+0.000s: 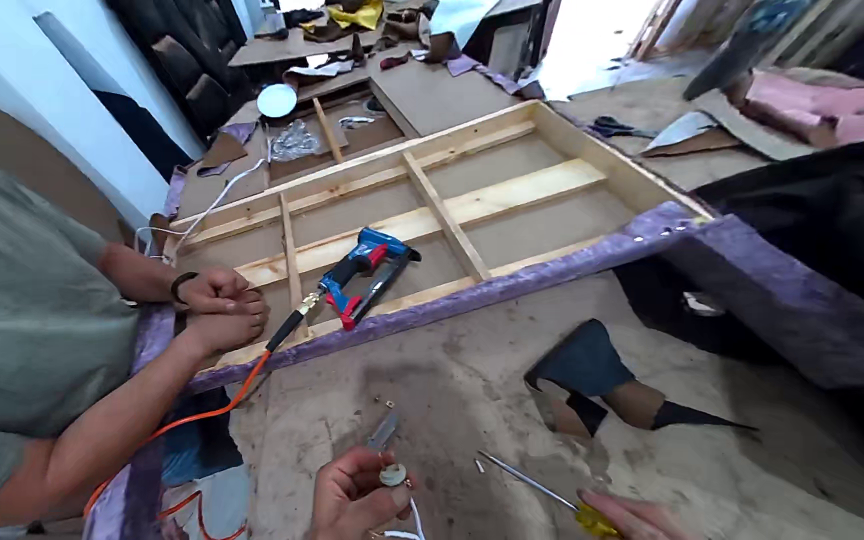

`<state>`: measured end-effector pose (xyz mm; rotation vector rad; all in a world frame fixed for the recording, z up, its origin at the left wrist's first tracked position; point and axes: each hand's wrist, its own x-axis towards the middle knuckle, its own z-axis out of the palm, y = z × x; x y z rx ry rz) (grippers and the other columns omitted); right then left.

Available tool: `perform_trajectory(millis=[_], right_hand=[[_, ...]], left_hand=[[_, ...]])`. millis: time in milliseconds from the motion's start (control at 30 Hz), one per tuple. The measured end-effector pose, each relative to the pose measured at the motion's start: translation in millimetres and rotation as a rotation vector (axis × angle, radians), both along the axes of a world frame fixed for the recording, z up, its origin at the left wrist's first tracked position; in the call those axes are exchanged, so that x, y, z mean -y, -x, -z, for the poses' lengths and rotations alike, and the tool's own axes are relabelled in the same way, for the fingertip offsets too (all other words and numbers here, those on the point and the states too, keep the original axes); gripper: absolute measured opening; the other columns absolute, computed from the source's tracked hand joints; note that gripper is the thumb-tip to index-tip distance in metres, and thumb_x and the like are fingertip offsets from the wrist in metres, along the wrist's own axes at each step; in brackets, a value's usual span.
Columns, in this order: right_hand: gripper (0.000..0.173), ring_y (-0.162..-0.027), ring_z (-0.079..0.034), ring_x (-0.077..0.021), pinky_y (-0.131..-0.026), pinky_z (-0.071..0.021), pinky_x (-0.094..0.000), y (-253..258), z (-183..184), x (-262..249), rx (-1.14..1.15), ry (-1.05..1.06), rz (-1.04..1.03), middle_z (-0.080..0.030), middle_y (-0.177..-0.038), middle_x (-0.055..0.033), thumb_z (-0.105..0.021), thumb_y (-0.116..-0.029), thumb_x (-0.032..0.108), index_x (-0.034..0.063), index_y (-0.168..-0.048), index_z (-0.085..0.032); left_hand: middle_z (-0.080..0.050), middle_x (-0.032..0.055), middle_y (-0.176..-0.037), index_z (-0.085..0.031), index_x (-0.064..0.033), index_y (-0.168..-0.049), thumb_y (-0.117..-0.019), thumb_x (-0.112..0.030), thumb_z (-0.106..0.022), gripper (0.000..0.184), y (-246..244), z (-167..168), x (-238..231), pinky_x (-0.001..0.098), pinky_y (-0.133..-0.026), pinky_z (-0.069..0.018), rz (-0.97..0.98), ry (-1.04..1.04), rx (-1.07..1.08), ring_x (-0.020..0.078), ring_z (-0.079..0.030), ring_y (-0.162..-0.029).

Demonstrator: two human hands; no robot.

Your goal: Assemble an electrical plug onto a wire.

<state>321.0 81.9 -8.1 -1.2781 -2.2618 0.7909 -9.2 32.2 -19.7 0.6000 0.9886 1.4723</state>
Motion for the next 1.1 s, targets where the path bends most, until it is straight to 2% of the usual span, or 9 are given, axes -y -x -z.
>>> perform_trajectory(millis=[100,200,333,467,733,933,1100], right_hand=[[0.034,-0.094,-0.071,-0.0346,-0.074,-0.0588,-0.0490,4.2,-47.1,-8.9,0.089,-0.052,-0.099,-0.070,-0.111,-0.0223,-0.067,-0.1002,0.027,0.0089,-0.129,-0.068],[0.033,-0.088,-0.073,-0.0304,-0.069,-0.0592,-0.0458,15.6,-67.4,-14.4,0.122,-0.102,-0.182,-0.073,-0.105,-0.0174,-0.070,-0.0982,0.028,0.0106,-0.126,-0.067],[0.030,-0.094,-0.072,-0.0282,-0.074,-0.0591,-0.0445,21.6,-71.0,-23.1,0.083,-0.045,-0.258,-0.074,-0.107,-0.0154,-0.067,-0.0997,0.028,0.0103,-0.123,-0.071],[0.032,-0.090,-0.072,-0.0312,-0.074,-0.0583,-0.0460,22.5,-71.6,-28.5,0.025,-0.006,-0.280,-0.074,-0.103,-0.0190,-0.066,-0.1002,0.026,0.0061,-0.124,-0.072],[0.031,-0.090,-0.072,-0.0285,-0.072,-0.0576,-0.0450,21.0,-70.7,-26.6,0.053,-0.018,-0.288,-0.074,-0.103,-0.0153,-0.066,-0.0993,0.028,0.0088,-0.123,-0.073],[0.032,-0.087,-0.072,-0.0316,-0.069,-0.0567,-0.0474,18.5,-74.1,-27.8,0.054,-0.024,-0.294,-0.074,-0.101,-0.0178,-0.066,-0.0986,0.027,0.0063,-0.121,-0.073],[0.032,-0.088,-0.072,-0.0333,-0.072,-0.0575,-0.0487,18.0,-77.5,-31.1,0.062,-0.006,-0.304,-0.074,-0.101,-0.0195,-0.065,-0.0988,0.027,0.0051,-0.122,-0.073]], left_hand=[[-0.078,0.0135,-0.094,-0.076,-0.0071,-0.107,-0.0824,-0.007,-0.082,0.025,-5.0,-3.6,0.1,0.0313,-0.071,-0.0634,0.035,-0.029,-0.001,0.0170,-0.076,-0.078],[-0.078,0.0133,-0.096,-0.076,-0.0073,-0.108,-0.0830,-0.009,-0.082,0.026,-7.0,-5.4,-0.6,0.0311,-0.073,-0.0638,0.049,-0.077,0.026,0.0174,-0.076,-0.081],[-0.078,0.0127,-0.098,-0.076,-0.0075,-0.110,-0.0850,-0.007,-0.080,0.026,-7.8,-5.1,-0.1,0.0319,-0.075,-0.0639,0.061,-0.113,0.036,0.0172,-0.076,-0.083],[-0.078,0.0121,-0.098,-0.076,-0.0086,-0.113,-0.0861,-0.006,-0.078,0.027,-6.4,-6.9,-1.0,0.0329,-0.077,-0.0637,0.075,-0.101,0.033,0.0173,-0.076,-0.085],[-0.078,0.0147,-0.099,-0.075,-0.0081,-0.113,-0.0860,-0.005,-0.079,0.027,-9.3,-6.6,-1.5,0.0326,-0.076,-0.0637,0.101,-0.105,0.046,0.0182,-0.077,-0.084],[-0.078,0.0123,-0.099,-0.075,-0.0084,-0.111,-0.0858,-0.004,-0.078,0.026,-10.7,-10.8,-3.1,0.0333,-0.076,-0.0639,0.118,-0.080,0.009,0.0178,-0.077,-0.084],[-0.078,0.0122,-0.097,-0.075,-0.0065,-0.110,-0.0851,-0.003,-0.078,0.025,-13.3,-11.6,-1.8,0.0328,-0.076,-0.0638,0.108,-0.053,0.011,0.0177,-0.077,-0.083]])
